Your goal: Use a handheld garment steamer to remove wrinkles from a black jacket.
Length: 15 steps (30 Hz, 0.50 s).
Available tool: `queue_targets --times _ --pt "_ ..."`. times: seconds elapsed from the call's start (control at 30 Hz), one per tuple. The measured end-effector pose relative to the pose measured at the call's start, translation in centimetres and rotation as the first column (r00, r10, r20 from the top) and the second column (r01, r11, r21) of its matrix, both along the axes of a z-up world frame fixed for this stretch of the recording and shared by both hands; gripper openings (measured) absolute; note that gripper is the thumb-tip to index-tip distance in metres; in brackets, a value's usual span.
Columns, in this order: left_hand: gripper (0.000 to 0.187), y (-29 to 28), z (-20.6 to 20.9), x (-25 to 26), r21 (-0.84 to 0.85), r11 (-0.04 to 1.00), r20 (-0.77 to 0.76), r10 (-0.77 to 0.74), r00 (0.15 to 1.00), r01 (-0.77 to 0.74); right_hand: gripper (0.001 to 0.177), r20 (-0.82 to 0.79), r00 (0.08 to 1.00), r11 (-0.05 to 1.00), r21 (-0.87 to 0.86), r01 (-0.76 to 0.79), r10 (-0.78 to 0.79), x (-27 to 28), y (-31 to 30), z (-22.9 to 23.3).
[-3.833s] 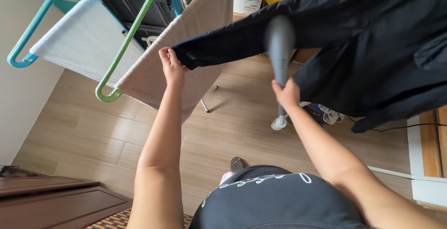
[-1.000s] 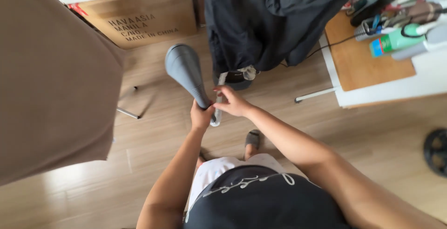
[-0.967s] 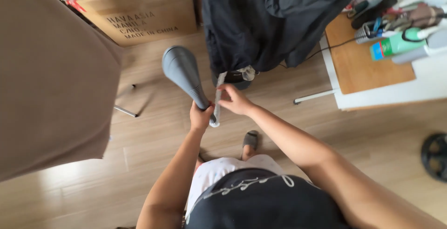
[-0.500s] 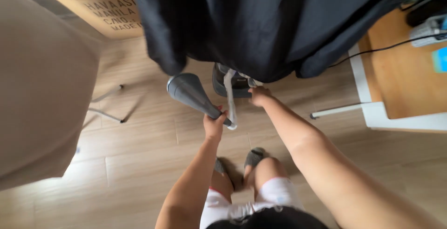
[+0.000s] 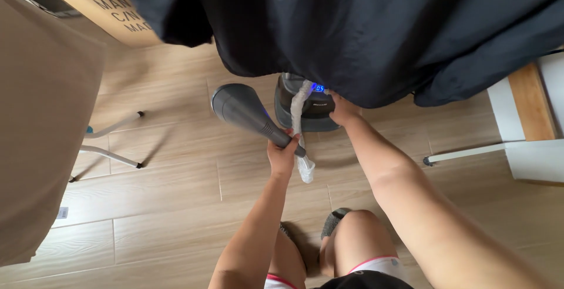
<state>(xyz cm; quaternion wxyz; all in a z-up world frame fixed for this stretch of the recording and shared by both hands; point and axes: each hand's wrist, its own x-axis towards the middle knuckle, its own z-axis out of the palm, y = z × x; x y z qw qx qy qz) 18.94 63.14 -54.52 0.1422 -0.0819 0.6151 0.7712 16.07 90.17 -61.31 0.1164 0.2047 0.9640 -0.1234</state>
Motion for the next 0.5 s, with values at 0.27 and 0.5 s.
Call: queue_targets --times 0.27,0.5 --pt "0.038 0.2 -1.4 -0.1 0.099 0.995 0.01 0.018 1.0 -0.019 0.09 0.08 0.989 0.99 0.084 0.117 -0.124 -0.7 -2.0 0.5" --pt "0.028 0.0 -0.7 -0.1 0.016 1.0 0.019 -0.02 1.0 0.019 0.097 0.258 0.929 0.964 0.059 0.26 -0.266 0.5 -1.8 0.9"
